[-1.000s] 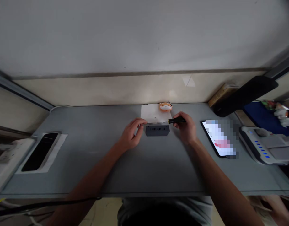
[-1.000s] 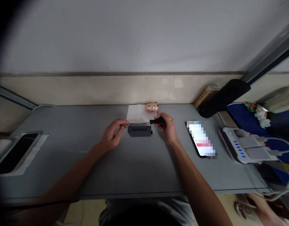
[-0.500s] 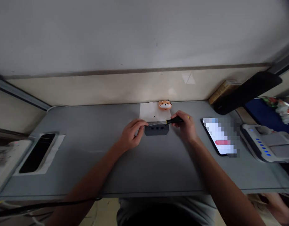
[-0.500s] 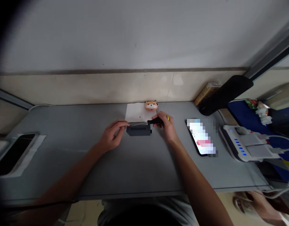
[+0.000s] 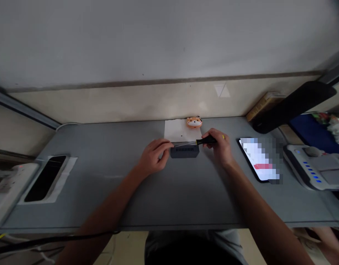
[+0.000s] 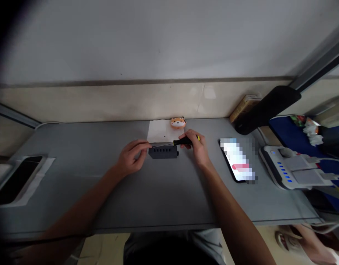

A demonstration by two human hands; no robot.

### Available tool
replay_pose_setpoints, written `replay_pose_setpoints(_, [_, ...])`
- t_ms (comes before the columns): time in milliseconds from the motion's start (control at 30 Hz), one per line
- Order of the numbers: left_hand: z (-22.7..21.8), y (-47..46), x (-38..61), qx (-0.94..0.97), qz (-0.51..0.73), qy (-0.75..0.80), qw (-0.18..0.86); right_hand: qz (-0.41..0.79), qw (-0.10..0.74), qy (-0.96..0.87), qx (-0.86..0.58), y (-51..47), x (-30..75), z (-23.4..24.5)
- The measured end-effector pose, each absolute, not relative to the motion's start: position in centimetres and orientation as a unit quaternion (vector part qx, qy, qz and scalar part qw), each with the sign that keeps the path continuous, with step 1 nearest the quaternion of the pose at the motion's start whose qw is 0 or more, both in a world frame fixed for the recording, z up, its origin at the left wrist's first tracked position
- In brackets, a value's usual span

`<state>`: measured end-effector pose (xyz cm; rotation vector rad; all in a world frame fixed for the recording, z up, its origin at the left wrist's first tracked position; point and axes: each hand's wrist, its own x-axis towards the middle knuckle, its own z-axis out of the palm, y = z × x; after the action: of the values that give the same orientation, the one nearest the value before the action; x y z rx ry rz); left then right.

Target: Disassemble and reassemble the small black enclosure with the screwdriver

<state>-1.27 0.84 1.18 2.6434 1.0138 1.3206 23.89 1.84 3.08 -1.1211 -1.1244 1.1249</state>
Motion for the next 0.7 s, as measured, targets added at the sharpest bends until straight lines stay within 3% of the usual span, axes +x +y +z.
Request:
replay_pose_setpoints(400, [1.85,0.82,-1.53,0.856,0.418,0.296,-0.065,0.486,0.567,-0.462,-0.478,1.81,23.50,3.28])
replay_pose_setpoints(700, [1.14,1.12,-1.78,0.841,0.438,0.313,-0.049,0.491,0.581,-0.423,-0.493,2.06,23.51,3.29])
